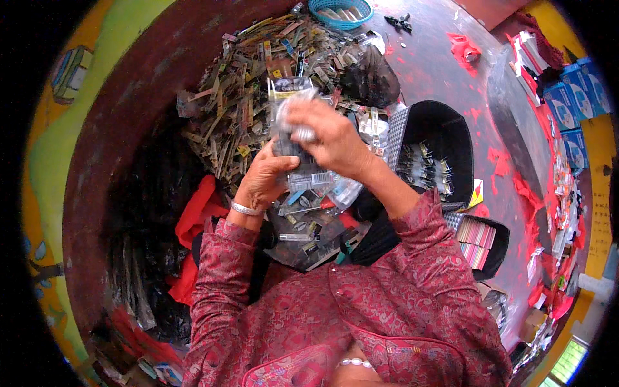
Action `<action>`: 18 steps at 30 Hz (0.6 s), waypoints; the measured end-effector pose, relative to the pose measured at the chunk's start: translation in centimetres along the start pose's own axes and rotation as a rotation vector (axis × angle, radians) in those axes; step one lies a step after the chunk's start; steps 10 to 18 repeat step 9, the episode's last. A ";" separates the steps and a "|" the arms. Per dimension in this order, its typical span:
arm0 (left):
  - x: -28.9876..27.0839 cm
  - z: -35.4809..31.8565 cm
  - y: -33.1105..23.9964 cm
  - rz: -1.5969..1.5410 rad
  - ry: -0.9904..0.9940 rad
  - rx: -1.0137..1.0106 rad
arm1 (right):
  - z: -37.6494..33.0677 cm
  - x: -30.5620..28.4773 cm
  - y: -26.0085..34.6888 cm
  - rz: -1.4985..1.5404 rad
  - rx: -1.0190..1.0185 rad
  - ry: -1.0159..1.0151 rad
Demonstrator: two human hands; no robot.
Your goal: The person sits on the floor and wipes small packaged items with a white cloth. They pick up each package, wipe it, and place it into a black container. The person repeats this process for multiple items.
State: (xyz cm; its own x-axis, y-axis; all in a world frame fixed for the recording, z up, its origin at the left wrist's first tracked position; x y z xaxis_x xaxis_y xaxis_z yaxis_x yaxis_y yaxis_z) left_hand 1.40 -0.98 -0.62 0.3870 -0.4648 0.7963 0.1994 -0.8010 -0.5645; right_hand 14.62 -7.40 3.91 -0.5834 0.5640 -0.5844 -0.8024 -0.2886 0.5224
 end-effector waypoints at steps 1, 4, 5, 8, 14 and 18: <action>-0.3 -0.1 -0.1 -0.002 0.008 0.018 | -0.7 -0.1 0.3 0.049 -0.033 0.158; 0.4 -0.5 -0.5 0.019 0.052 -0.018 | -0.9 -0.9 0.7 0.083 -0.057 0.060; 0.7 -0.8 -0.5 0.036 0.067 -0.047 | -0.5 -1.5 0.1 0.029 -0.074 -0.011; 2.9 -1.2 0.0 0.018 0.175 -0.130 | 0.4 -3.7 -3.4 0.012 0.275 -0.165; 3.0 -1.2 0.0 0.025 0.204 -0.140 | 0.1 -4.7 -5.0 -0.031 0.610 -0.103; 3.0 -1.2 0.0 0.025 0.204 -0.140 | 0.1 -4.7 -5.0 -0.031 0.610 -0.103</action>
Point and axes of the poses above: each hand's wrist, its own z-axis towards the middle knuckle, its own x-axis out of the palm, y = z × x, the point moved 2 cm from there along z, towards the middle knuckle, and after that the axes turned 7 degrees about -z, right-handed, at the moved point
